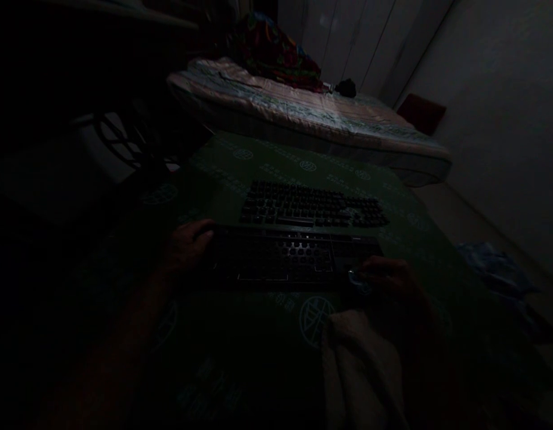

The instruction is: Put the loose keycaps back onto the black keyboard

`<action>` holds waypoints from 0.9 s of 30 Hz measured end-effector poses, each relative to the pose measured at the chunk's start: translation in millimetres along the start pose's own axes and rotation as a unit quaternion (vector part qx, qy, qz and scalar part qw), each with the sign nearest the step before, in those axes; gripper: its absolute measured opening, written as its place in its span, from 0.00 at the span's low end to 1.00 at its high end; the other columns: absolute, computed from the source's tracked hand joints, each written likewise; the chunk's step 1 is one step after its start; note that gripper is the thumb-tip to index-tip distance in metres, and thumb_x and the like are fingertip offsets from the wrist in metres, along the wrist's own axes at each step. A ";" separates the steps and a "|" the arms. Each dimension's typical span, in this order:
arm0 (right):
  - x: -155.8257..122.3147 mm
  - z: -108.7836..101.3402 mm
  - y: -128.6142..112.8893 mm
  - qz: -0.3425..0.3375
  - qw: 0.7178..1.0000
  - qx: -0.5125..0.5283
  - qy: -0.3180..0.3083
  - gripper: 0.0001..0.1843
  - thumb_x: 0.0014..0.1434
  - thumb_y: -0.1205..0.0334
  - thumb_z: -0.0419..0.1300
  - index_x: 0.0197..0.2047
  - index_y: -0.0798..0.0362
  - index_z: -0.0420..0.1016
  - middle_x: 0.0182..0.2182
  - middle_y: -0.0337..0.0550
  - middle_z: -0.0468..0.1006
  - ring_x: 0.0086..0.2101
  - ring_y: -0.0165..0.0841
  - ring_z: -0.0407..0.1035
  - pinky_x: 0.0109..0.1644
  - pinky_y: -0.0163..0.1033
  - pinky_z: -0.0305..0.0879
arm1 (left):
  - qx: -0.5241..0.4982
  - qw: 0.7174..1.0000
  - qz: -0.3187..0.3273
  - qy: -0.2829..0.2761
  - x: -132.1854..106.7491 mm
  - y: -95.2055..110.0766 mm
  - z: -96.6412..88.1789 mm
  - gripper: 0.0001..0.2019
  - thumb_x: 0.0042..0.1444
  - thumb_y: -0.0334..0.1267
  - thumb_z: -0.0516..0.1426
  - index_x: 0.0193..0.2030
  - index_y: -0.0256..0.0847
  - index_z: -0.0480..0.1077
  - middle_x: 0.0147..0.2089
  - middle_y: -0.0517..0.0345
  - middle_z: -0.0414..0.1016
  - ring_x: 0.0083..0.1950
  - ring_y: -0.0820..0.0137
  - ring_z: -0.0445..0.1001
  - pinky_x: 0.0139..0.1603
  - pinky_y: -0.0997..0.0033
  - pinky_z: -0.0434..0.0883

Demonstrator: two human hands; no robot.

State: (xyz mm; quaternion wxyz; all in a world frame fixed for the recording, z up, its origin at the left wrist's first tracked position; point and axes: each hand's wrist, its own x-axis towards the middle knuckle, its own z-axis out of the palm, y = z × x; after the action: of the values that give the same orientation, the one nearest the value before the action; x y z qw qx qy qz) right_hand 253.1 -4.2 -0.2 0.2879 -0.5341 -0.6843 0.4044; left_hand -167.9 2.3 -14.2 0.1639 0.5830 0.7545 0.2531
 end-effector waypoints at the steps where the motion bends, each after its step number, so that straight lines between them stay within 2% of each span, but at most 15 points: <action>1: 0.3 1.2 0.2 -0.008 1.000 0.003 -0.010 0.09 0.48 0.55 0.65 0.30 0.52 0.78 0.29 0.42 0.77 0.32 0.35 0.70 0.35 0.37 0.65 | 0.000 1.000 -0.002 0.000 -0.3 0.7 -0.1 0.26 0.55 0.44 0.45 0.56 0.33 0.65 0.59 0.45 0.67 0.58 0.59 0.65 0.59 0.59 0.62; 4: 0.0 1.4 1.5 -0.021 0.999 -0.005 -0.041 0.09 0.49 0.55 0.64 0.30 0.52 0.78 0.29 0.42 0.76 0.31 0.35 0.70 0.34 0.36 0.64 | 0.001 1.000 -0.007 -0.001 -2.5 4.8 -1.4 0.26 0.55 0.44 0.45 0.56 0.32 0.65 0.59 0.44 0.67 0.58 0.59 0.65 0.59 0.58 0.62; 10: -1.7 -6.1 5.5 -0.013 1.000 -0.016 0.000 0.11 0.49 0.53 0.64 0.30 0.52 0.78 0.29 0.42 0.77 0.32 0.35 0.71 0.34 0.36 0.65 | -0.004 1.000 -0.013 -0.001 -4.0 8.4 -2.8 0.26 0.55 0.45 0.44 0.56 0.32 0.65 0.59 0.45 0.66 0.58 0.58 0.65 0.58 0.58 0.62; 15: -1.9 -4.9 -0.1 -0.015 0.999 -0.012 -0.030 0.09 0.49 0.54 0.64 0.29 0.52 0.78 0.28 0.42 0.77 0.31 0.35 0.71 0.35 0.36 0.65 | -0.001 1.000 0.000 0.000 0.1 2.6 -1.5 0.26 0.54 0.44 0.44 0.55 0.32 0.66 0.58 0.44 0.67 0.59 0.57 0.65 0.59 0.56 0.61; 22: -7.8 -21.4 8.3 0.033 0.999 0.004 0.031 0.12 0.46 0.52 0.65 0.30 0.53 0.78 0.31 0.45 0.78 0.33 0.39 0.72 0.36 0.39 0.66 | 0.014 1.000 -0.007 -0.002 0.0 6.8 -2.9 0.26 0.53 0.44 0.43 0.54 0.33 0.67 0.57 0.46 0.69 0.58 0.58 0.66 0.59 0.57 0.62; 24: -6.9 -20.0 9.1 0.030 0.998 0.014 0.044 0.12 0.46 0.53 0.66 0.30 0.53 0.78 0.30 0.44 0.78 0.33 0.38 0.72 0.36 0.39 0.66 | 0.022 1.000 -0.017 -0.002 -0.4 7.9 -2.6 0.27 0.54 0.45 0.42 0.54 0.34 0.67 0.58 0.47 0.68 0.59 0.58 0.65 0.60 0.57 0.61; 27: -4.8 -14.0 7.6 0.005 0.999 0.018 0.026 0.11 0.46 0.55 0.66 0.30 0.52 0.78 0.30 0.43 0.77 0.33 0.37 0.71 0.36 0.38 0.66 | 0.012 1.000 -0.015 0.005 -0.3 6.6 -1.2 0.27 0.54 0.46 0.42 0.55 0.35 0.66 0.58 0.47 0.68 0.59 0.59 0.65 0.60 0.58 0.61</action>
State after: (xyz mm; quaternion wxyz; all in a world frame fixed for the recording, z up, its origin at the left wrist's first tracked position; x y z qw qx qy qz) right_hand 269.8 -4.5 0.5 0.3135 -0.5425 -0.6666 0.4037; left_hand -163.2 3.0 -9.4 0.1563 0.5721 0.7672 0.2444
